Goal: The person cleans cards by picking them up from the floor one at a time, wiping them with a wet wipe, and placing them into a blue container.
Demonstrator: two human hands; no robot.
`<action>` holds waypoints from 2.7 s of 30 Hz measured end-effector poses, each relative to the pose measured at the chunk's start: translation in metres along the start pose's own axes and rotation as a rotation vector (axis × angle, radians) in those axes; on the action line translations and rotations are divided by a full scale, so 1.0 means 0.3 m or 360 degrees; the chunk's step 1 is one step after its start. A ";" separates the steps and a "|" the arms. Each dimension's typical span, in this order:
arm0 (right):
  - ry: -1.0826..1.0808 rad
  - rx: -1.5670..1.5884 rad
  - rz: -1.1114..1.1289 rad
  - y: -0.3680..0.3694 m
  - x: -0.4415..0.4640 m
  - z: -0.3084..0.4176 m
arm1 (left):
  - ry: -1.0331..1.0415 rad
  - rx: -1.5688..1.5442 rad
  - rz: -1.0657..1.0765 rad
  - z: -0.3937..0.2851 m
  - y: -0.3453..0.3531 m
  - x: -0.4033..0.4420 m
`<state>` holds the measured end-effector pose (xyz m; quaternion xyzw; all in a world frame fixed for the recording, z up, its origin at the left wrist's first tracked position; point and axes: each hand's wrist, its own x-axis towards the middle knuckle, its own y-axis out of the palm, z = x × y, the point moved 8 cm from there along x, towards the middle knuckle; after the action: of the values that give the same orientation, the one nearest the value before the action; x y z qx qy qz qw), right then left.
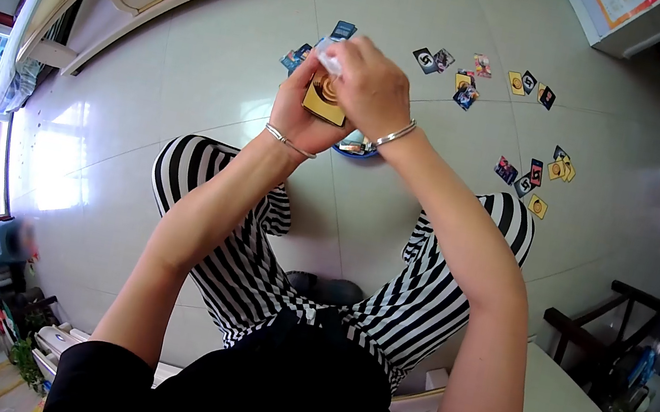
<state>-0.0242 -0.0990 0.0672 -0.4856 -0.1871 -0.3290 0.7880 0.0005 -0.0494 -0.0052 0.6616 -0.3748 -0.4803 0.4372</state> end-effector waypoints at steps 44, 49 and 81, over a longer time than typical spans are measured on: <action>0.2211 0.1093 0.0444 0.415 -0.639 -0.480 | 0.0081 0.1001 -0.1013 -0.020 -0.719 0.148; 0.2258 0.0985 0.0409 0.623 -0.818 -0.611 | 0.0017 0.1113 -0.1267 -0.002 -0.917 0.176; 0.2378 0.1367 0.0251 1.207 -0.387 -0.618 | 0.0550 0.1521 -0.1499 -0.677 -1.133 0.388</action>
<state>0.1420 -0.1117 -0.3218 0.1862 0.3061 -0.4071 0.8402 0.2521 0.0029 -0.3282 0.9409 -0.1432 -0.2888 -0.1038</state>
